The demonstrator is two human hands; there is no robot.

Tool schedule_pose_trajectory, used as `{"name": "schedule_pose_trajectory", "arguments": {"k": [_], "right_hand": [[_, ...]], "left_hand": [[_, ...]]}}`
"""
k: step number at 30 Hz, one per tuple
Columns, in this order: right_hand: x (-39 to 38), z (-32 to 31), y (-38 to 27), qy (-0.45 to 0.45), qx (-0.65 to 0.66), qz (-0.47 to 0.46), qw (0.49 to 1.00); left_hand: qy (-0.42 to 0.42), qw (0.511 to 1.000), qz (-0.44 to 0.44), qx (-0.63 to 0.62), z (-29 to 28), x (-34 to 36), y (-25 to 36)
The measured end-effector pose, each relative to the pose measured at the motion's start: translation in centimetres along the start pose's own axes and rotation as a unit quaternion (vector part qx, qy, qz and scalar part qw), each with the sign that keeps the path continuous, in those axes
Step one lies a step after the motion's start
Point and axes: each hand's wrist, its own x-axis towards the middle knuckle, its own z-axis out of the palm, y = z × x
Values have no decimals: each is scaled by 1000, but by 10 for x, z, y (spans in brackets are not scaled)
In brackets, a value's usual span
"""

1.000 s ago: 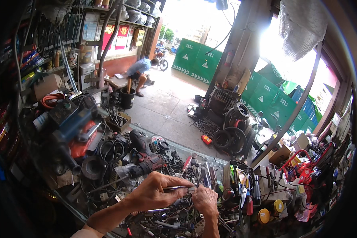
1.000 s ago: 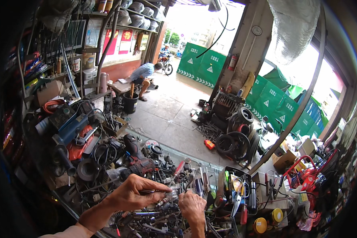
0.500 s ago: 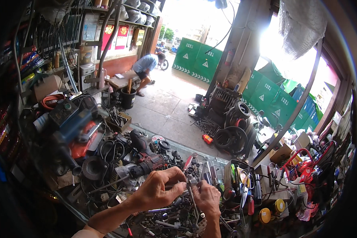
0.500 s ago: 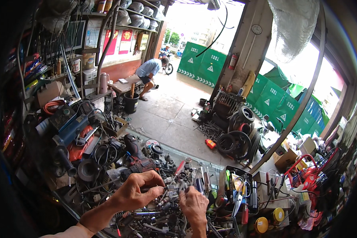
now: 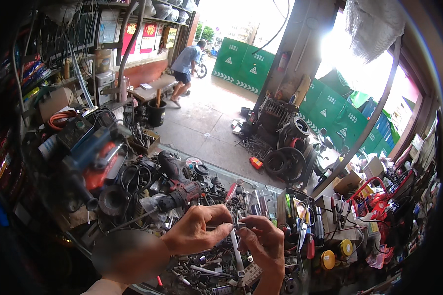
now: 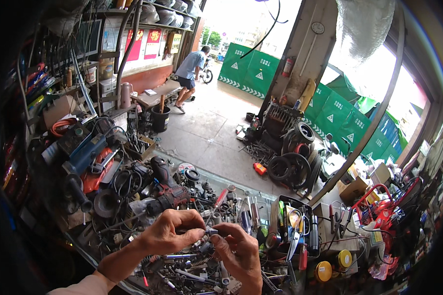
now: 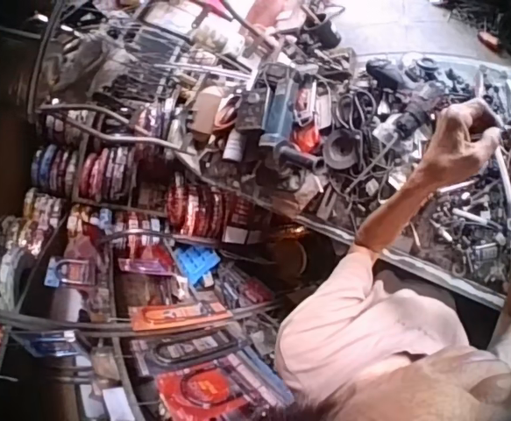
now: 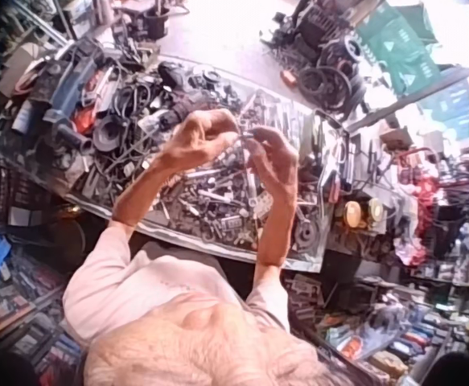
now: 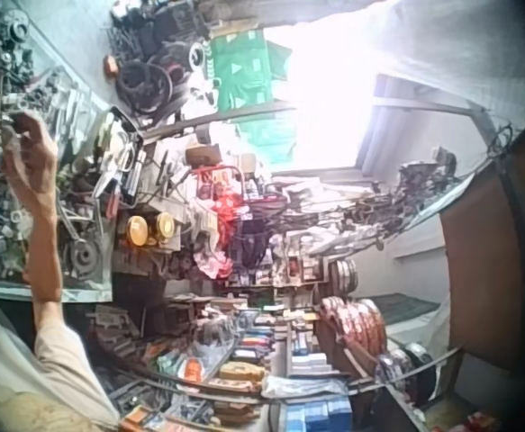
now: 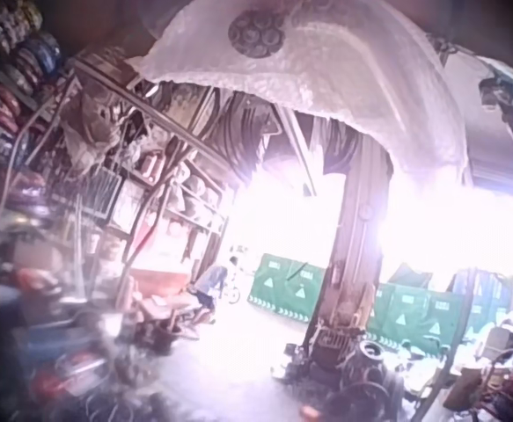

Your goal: The person is working at a cluttered workbench in a workshop, manipulating small mechanical parts and tools. They repeatedly pick up, inspect, and handle various metal components, including a long silver rod and small fasteners, using their hands and occasionally tools. The task involves sorting and examining these items amidst a disorganized array of equipment.

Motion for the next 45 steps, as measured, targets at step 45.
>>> {"name": "schedule_pose_trajectory", "arguments": {"k": [45], "right_hand": [[-2,-7,6,-14,-175,-49,983]], "left_hand": [[-65,997,-24,-27,1,0,-1]]}}
